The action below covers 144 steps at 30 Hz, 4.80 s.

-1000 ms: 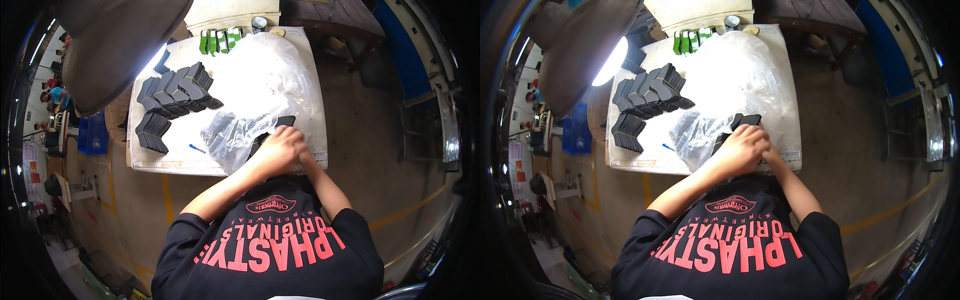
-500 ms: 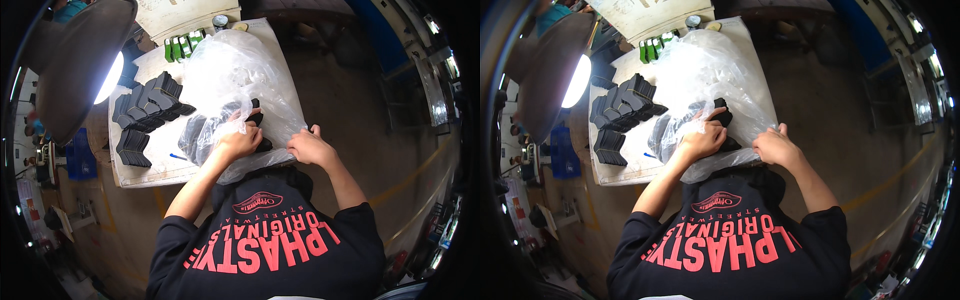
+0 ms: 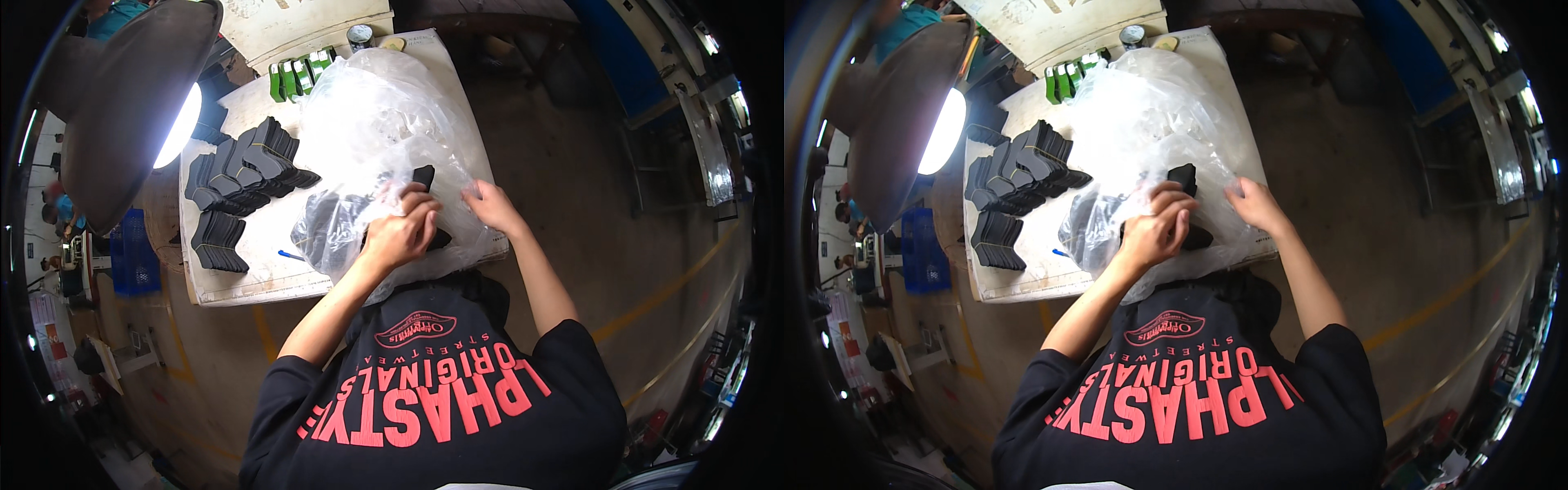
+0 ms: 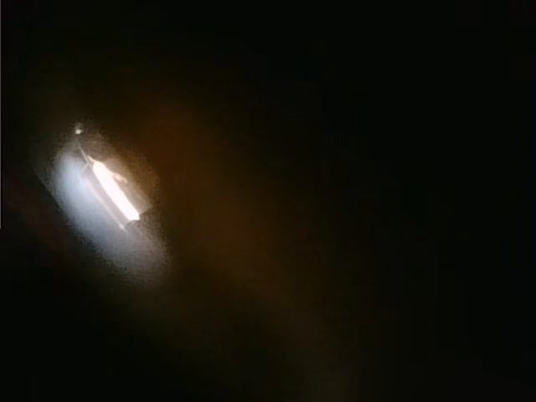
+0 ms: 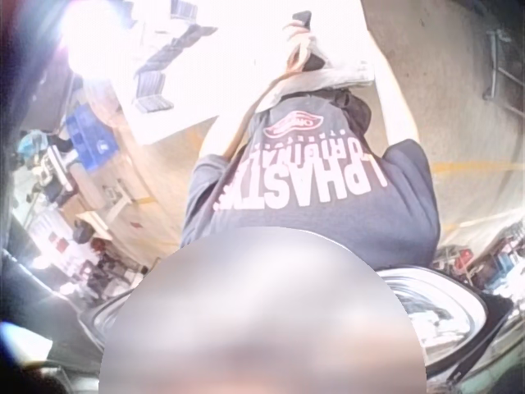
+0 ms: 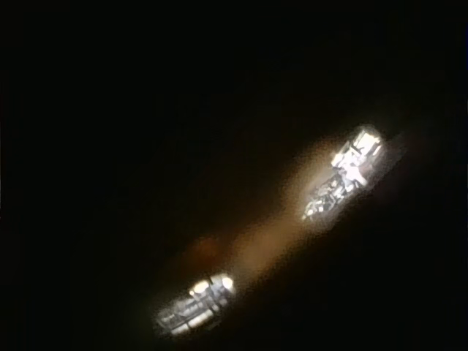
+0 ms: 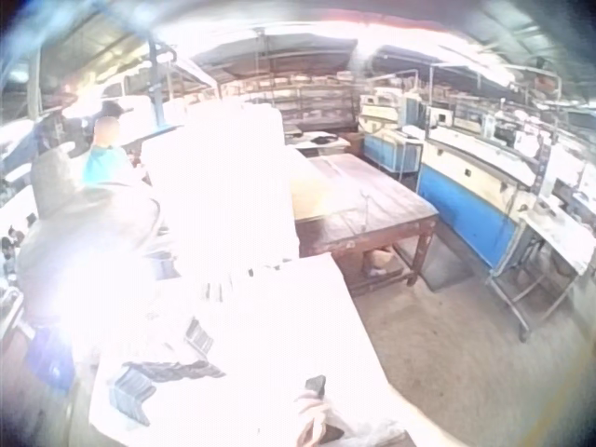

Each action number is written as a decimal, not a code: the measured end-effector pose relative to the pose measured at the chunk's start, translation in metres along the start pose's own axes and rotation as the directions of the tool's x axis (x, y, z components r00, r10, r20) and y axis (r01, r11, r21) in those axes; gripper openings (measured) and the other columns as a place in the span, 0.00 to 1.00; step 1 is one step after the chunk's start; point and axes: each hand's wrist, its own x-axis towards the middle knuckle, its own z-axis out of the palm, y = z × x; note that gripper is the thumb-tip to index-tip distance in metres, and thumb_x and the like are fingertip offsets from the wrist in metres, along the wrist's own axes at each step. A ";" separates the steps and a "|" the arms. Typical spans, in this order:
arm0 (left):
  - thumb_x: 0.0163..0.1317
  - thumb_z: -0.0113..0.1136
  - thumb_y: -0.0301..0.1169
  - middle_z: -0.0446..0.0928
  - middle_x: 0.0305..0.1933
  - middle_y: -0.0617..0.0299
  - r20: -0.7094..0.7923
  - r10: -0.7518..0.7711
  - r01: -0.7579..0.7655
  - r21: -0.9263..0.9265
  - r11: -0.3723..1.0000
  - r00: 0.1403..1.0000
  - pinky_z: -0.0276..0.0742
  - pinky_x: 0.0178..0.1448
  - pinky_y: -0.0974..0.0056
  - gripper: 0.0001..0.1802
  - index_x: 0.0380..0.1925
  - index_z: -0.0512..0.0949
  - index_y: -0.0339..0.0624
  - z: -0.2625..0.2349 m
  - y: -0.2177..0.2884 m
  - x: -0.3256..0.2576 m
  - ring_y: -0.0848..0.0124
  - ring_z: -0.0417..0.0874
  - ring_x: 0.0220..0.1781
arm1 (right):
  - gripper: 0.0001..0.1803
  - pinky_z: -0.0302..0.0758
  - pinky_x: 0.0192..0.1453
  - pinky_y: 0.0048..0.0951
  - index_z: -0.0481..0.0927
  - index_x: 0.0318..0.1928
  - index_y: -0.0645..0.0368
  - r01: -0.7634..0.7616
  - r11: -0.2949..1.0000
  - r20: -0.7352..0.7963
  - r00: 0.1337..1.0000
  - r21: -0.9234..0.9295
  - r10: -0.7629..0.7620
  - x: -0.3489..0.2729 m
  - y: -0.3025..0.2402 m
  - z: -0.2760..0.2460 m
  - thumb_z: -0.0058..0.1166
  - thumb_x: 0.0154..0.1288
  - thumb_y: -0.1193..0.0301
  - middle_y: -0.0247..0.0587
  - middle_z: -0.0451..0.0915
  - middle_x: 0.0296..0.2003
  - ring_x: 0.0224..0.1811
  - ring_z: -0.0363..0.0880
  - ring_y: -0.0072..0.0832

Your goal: The person packs black gloves into plastic bags at a factory workstation. They open a bag, place a bundle of gloves inside, and tie the bag closed. The person then walks to another table, opens a larger bag, and places multiple glove bundles inside.

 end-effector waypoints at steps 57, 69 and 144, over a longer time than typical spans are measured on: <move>0.65 0.60 0.25 0.81 0.38 0.53 -0.123 -0.204 0.209 0.033 0.977 0.971 0.76 0.55 0.50 0.22 0.60 0.76 0.48 -0.026 -0.027 0.016 0.55 0.83 0.45 | 0.10 0.74 0.47 0.29 0.75 0.47 0.65 0.717 0.643 -0.349 0.694 0.268 -0.629 -0.047 -0.145 -0.018 0.51 0.65 0.80 0.45 0.76 0.40 0.40 0.75 0.30; 0.68 0.64 0.55 0.85 0.55 0.50 0.182 -0.646 0.594 0.269 0.758 0.741 0.77 0.65 0.55 0.31 0.57 0.83 0.41 -0.106 -0.046 -0.045 0.54 0.84 0.58 | 0.48 0.78 0.64 0.47 0.70 0.62 0.80 0.031 0.973 0.302 0.952 -0.228 0.041 -0.042 -0.110 0.051 0.65 0.63 0.45 0.72 0.81 0.54 0.59 0.83 0.58; 0.65 0.59 0.33 0.79 0.56 0.47 0.101 -0.060 0.034 0.238 0.971 0.993 0.68 0.72 0.45 0.11 0.44 0.79 0.40 0.006 -0.006 -0.022 0.46 0.75 0.64 | 0.27 0.67 0.75 0.42 0.74 0.68 0.54 0.369 0.736 0.477 0.876 -0.567 -0.071 0.046 -0.011 0.039 0.46 0.74 0.59 0.50 0.73 0.70 0.72 0.69 0.48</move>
